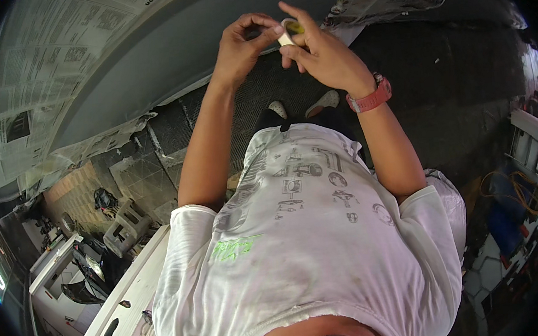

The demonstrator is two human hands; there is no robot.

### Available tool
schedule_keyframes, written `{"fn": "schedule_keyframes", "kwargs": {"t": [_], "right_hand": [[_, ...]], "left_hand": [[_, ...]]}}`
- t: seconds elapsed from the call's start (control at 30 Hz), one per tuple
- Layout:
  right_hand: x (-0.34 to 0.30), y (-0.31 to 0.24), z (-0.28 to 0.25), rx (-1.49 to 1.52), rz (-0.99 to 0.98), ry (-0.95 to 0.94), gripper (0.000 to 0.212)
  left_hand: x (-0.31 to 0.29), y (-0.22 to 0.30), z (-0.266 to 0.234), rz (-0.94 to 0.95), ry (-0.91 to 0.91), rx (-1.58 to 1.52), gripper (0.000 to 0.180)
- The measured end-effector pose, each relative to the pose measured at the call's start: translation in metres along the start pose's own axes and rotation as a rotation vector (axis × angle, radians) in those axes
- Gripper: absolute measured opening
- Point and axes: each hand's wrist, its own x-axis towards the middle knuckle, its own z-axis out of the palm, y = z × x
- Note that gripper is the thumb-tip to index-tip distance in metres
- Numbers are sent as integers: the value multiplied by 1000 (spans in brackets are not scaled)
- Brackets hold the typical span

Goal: The person tapes sheets of newspaper onto a car door panel using masking tape. They repeatedly unfold newspaper, position it over the surface, and secure it with tape, covering the panel progressively.

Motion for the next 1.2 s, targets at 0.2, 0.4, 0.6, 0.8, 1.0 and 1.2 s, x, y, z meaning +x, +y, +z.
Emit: {"fn": "schedule_keyframes", "kwargs": {"t": [0.2,0.4,0.6,0.8,1.0,1.2], "right_hand": [[-18,29,28,213,156,-90,44],[-24,43,73,-265,-355,343,30],[-9,6,76,119,-141,675,60],[62,9,29,332,87,280,34],[89,25,27,-28,-69,771,25],[114,7,34,-283,-201,1135,26]], "left_hand": [[-13,28,-35,73,224,330,19],[-11,44,-52,174,491,510,19],[-6,56,-66,741,362,1044,14],[15,70,-44,869,236,1099,16],[38,97,-26,495,331,1059,24],[62,99,-35,779,364,1442,14]]}}
